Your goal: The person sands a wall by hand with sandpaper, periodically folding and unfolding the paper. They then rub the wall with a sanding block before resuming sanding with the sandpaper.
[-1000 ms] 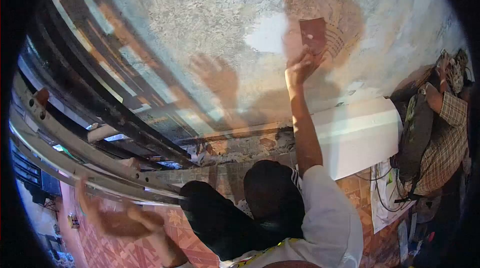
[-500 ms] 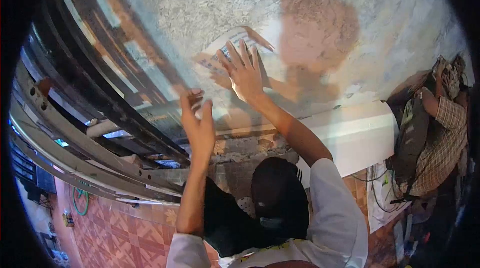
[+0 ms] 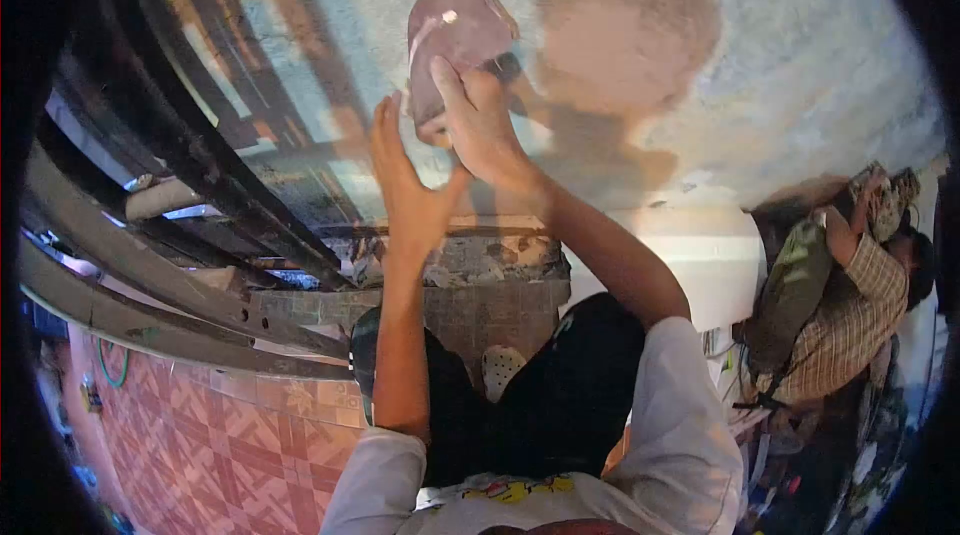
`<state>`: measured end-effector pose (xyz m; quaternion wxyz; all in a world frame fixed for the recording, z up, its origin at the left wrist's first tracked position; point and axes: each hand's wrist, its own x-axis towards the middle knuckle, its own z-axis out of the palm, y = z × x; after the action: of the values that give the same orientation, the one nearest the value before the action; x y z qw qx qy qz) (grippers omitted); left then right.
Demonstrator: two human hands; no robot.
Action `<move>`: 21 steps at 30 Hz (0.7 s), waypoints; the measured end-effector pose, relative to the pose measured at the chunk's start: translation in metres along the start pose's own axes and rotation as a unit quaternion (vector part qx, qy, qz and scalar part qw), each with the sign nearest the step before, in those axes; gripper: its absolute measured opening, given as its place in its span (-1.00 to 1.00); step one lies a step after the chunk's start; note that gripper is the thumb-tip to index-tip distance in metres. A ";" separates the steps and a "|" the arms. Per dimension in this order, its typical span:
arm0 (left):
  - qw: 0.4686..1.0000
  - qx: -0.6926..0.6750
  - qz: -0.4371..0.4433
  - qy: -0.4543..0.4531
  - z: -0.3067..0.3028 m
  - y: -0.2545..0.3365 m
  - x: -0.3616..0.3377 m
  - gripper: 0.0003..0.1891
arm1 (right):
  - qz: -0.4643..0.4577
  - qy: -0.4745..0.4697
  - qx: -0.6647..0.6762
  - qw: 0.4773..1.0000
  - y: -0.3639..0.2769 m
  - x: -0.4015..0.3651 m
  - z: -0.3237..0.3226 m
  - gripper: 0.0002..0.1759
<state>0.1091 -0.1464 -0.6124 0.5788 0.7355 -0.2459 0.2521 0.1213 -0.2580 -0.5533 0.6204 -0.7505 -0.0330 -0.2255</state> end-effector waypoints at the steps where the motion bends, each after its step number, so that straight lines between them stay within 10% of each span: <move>1: 0.999 0.029 0.027 -0.029 -0.001 0.005 0.001 -0.04 | -0.020 0.001 0.002 1.000 -0.003 -0.006 0.003 -0.44; 4: 0.984 -0.148 -0.068 -0.066 -0.007 0.011 0.004 0.06 | -0.037 0.030 0.038 0.998 0.003 -0.032 0.008 -0.45; 9: 0.997 0.007 -0.005 -0.080 -0.028 -0.004 0.003 0.09 | -0.012 0.025 -0.023 0.999 0.009 -0.036 -0.002 -0.46; 17: 0.984 -0.154 -0.048 -0.078 -0.031 -0.007 0.002 -0.11 | 0.005 -0.013 0.076 0.997 -0.003 -0.036 -0.007 -0.64; 21: 0.947 -0.272 -0.141 -0.100 -0.037 0.004 0.000 -0.27 | 0.095 -0.069 0.184 0.976 -0.012 -0.042 -0.013 -0.26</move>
<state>0.1033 -0.1112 -0.6018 0.7590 0.5985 -0.2558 0.0166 0.0759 -0.2577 -0.5567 0.7630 -0.6366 -0.0447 -0.1033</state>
